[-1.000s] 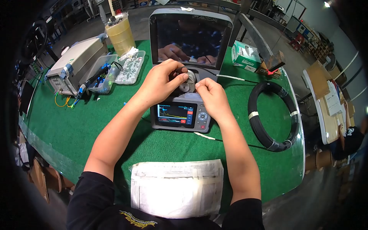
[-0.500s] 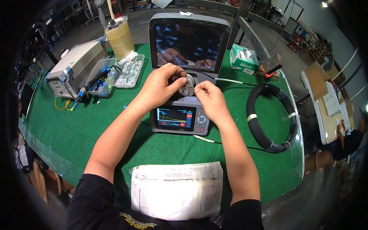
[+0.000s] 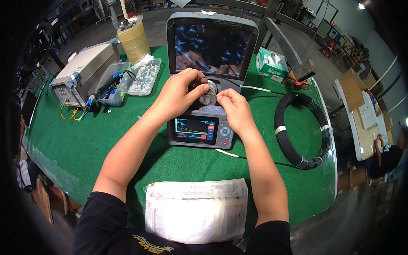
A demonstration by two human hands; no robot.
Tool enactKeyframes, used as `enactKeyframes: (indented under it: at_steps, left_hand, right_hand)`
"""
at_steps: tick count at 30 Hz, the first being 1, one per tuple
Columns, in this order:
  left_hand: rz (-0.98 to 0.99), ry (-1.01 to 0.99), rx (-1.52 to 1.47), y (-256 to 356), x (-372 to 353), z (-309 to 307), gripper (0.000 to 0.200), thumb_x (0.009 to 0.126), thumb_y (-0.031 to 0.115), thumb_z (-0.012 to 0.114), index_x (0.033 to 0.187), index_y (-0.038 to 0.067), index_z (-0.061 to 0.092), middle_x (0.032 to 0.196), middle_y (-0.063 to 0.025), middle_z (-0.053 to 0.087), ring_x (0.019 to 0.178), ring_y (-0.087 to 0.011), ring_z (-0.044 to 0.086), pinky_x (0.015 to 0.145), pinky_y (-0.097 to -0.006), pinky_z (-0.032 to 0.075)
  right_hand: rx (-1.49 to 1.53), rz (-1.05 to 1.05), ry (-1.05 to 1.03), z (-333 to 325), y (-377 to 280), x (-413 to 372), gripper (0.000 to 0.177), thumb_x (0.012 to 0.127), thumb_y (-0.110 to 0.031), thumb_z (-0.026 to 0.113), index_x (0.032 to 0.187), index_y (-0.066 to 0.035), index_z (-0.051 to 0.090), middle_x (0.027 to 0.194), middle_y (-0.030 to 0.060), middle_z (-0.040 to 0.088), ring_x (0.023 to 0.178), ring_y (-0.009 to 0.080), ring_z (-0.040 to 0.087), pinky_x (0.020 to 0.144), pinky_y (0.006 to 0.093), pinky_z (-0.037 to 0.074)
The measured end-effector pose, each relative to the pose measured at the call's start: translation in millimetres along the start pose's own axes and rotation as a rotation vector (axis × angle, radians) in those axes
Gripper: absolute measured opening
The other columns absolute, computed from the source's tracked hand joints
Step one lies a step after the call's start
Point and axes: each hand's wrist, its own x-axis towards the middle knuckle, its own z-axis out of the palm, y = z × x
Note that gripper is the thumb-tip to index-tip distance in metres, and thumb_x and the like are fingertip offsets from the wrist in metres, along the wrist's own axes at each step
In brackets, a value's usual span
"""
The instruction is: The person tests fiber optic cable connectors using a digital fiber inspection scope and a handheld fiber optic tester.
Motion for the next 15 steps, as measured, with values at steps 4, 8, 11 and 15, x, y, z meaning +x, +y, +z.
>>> enactKeyframes:
  at_steps: [4,8,11,15]
  left_hand:
    - [0.015,-0.005,0.000,-1.1,-0.3,0.3,0.023,0.092,0.018,0.072,0.103,-0.001,0.068,0.090,-0.0100,0.064,0.076,-0.0218,0.062,0.070,-0.0357,0.050]
    - [0.015,-0.006,-0.016,-1.5,-0.8,0.7,0.022,0.092,0.018,0.071,0.105,0.000,0.069,0.091,-0.0096,0.064,0.076,-0.0211,0.061,0.071,-0.0354,0.050]
    - [0.015,-0.004,-0.029,-2.2,-0.6,1.5,0.021,0.092,0.017,0.070,0.106,0.000,0.070,0.090,-0.0095,0.064,0.076,-0.0206,0.061,0.071,-0.0353,0.050]
    - [0.015,-0.003,-0.017,-1.6,-0.4,0.8,0.022,0.092,0.017,0.070,0.106,0.000,0.070,0.089,-0.0098,0.064,0.075,-0.0205,0.061,0.071,-0.0353,0.050]
  right_hand:
    - [-0.003,-0.004,0.001,0.5,-1.5,-0.1,0.019,0.098,-0.016,0.058,0.100,0.002,0.066,0.088,0.0018,0.066,0.083,0.0085,0.059,0.077,0.0256,0.047]
    - [-0.015,-0.001,-0.005,-0.2,-1.9,-0.1,0.020,0.098,-0.016,0.058,0.100,0.002,0.066,0.087,0.0018,0.066,0.083,0.0086,0.059,0.076,0.0256,0.047]
    - [-0.013,0.000,-0.003,0.0,-1.1,-0.3,0.020,0.098,-0.016,0.058,0.100,0.002,0.066,0.087,0.0017,0.066,0.083,0.0085,0.059,0.076,0.0255,0.047]
    - [-0.020,-0.011,0.002,0.1,-0.7,-0.2,0.020,0.098,-0.016,0.058,0.100,0.002,0.066,0.087,0.0016,0.066,0.082,0.0084,0.058,0.076,0.0254,0.047]
